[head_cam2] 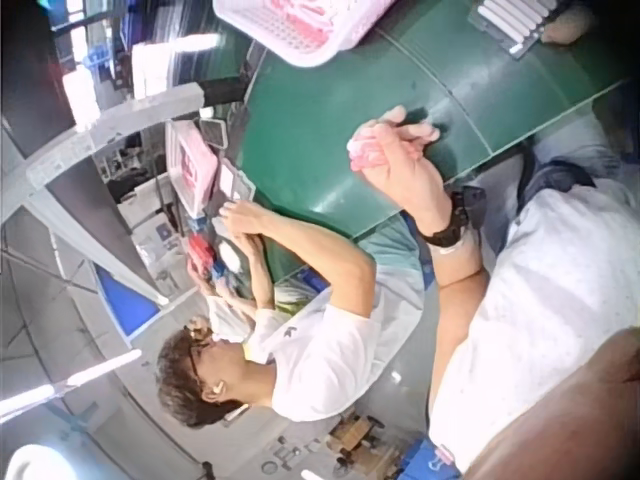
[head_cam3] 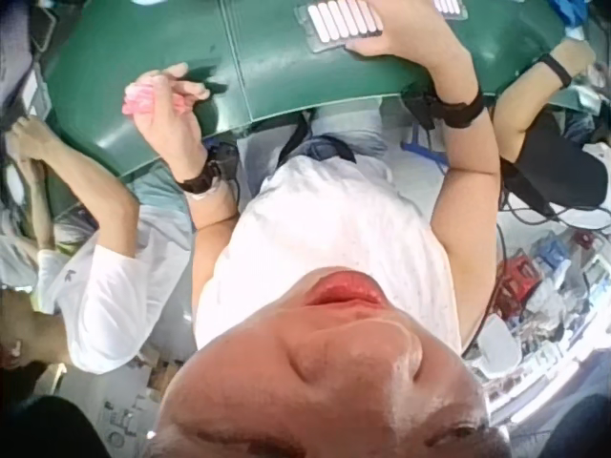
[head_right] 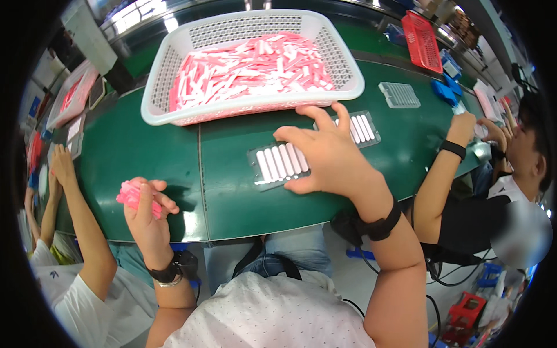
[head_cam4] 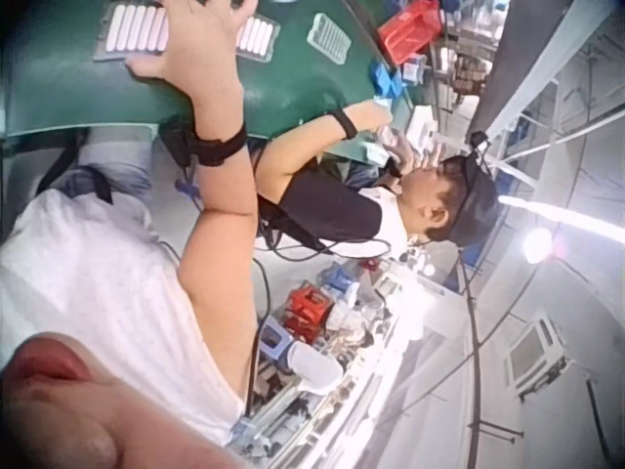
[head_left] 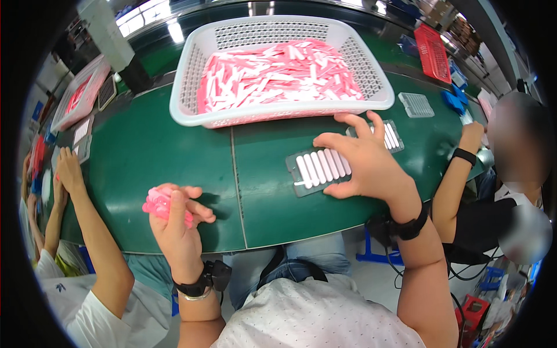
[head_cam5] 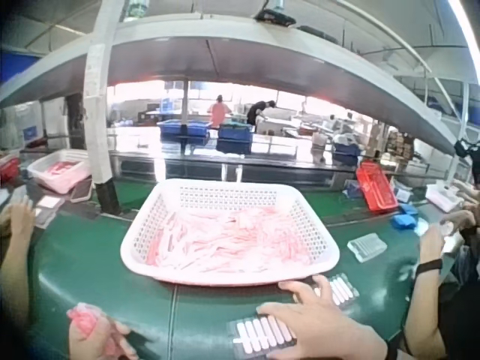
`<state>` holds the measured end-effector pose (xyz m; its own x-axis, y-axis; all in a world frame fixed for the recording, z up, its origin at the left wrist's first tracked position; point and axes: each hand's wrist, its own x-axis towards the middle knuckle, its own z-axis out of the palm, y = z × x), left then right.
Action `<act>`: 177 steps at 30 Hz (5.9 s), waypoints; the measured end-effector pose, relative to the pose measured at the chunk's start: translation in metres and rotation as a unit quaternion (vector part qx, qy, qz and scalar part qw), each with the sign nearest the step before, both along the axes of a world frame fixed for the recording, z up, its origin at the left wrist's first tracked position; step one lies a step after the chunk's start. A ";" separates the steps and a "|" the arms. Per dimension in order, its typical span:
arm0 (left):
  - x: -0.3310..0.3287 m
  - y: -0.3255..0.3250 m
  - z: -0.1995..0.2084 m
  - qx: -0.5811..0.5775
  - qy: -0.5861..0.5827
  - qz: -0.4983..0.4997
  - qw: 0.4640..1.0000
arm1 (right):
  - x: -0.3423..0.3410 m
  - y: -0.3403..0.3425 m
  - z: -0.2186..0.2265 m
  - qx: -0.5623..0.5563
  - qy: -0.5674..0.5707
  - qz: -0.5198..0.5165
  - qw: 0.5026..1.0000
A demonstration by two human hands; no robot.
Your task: The person is assembling small pink and white plastic components and placing them into a transparent tray.
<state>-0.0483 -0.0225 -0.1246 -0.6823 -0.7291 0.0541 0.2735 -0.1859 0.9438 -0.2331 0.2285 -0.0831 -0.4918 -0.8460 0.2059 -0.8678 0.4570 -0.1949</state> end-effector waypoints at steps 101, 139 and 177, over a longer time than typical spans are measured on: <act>0.015 0.066 0.024 0.196 -0.124 -0.324 0.917 | 0.101 -0.032 -0.016 -0.314 -0.296 -0.106 0.896; 0.018 0.068 0.021 0.200 -0.119 -0.245 0.941 | 0.089 -0.024 -0.009 -0.188 0.014 -0.034 0.981; 0.022 0.064 0.010 0.219 -0.064 -0.362 0.904 | 0.080 -0.044 0.000 -0.234 -0.257 -0.014 0.938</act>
